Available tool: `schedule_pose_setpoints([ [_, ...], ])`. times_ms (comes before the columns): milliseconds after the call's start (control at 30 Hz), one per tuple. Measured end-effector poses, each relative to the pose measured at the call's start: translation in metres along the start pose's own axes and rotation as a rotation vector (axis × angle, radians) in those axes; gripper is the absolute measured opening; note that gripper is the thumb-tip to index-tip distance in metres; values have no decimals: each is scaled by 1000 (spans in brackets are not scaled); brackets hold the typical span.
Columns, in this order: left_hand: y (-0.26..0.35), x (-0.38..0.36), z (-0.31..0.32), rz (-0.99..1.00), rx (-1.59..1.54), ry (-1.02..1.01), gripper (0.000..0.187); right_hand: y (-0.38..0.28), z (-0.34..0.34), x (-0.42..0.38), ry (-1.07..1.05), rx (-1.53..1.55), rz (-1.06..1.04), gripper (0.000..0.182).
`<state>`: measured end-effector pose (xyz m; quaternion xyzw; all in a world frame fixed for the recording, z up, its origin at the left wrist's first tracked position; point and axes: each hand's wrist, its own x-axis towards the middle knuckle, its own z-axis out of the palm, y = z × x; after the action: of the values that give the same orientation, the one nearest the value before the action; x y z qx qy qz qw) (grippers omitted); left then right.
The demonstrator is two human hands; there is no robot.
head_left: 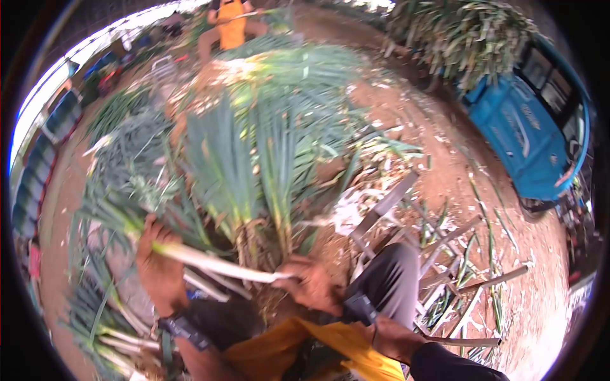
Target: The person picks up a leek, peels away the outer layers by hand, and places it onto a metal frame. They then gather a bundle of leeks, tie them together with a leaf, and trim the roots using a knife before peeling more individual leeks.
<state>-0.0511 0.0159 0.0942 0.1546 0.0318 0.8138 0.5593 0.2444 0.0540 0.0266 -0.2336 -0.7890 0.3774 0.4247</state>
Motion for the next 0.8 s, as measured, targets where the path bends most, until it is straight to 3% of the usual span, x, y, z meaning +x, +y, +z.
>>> schedule_pose_setpoints([
  [100, 3, 3, -5, -17, 40, -6, 31, -9, -2, -3, -38, 80, 236, 10],
  [333, 4, 6, -11, -50, 44, -23, 21, 1, 2, -12, -5, 7, 69, 15],
  [433, 3, 7, -3, -67, 1, -50, 21, 19, 6, -20, -21, 7, 103, 12],
  [600, 13, 0, 8, -44, -32, -85, 25, 36, -21, -18, 207, 162, 383, 19],
  [667, 18, -1, 13, -43, -71, -70, 22, 57, -36, -21, 193, 122, 352, 16],
  [700, 22, -1, 13, -62, -104, -90, 21, 61, -48, -19, 105, -205, 253, 10],
  [733, 25, -1, 14, -46, -109, -75, 20, 56, -52, -20, 162, -378, 92, 12],
  [800, 29, -3, 15, -4, -102, -78, 19, 98, -72, -33, 58, -546, 138, 16],
])
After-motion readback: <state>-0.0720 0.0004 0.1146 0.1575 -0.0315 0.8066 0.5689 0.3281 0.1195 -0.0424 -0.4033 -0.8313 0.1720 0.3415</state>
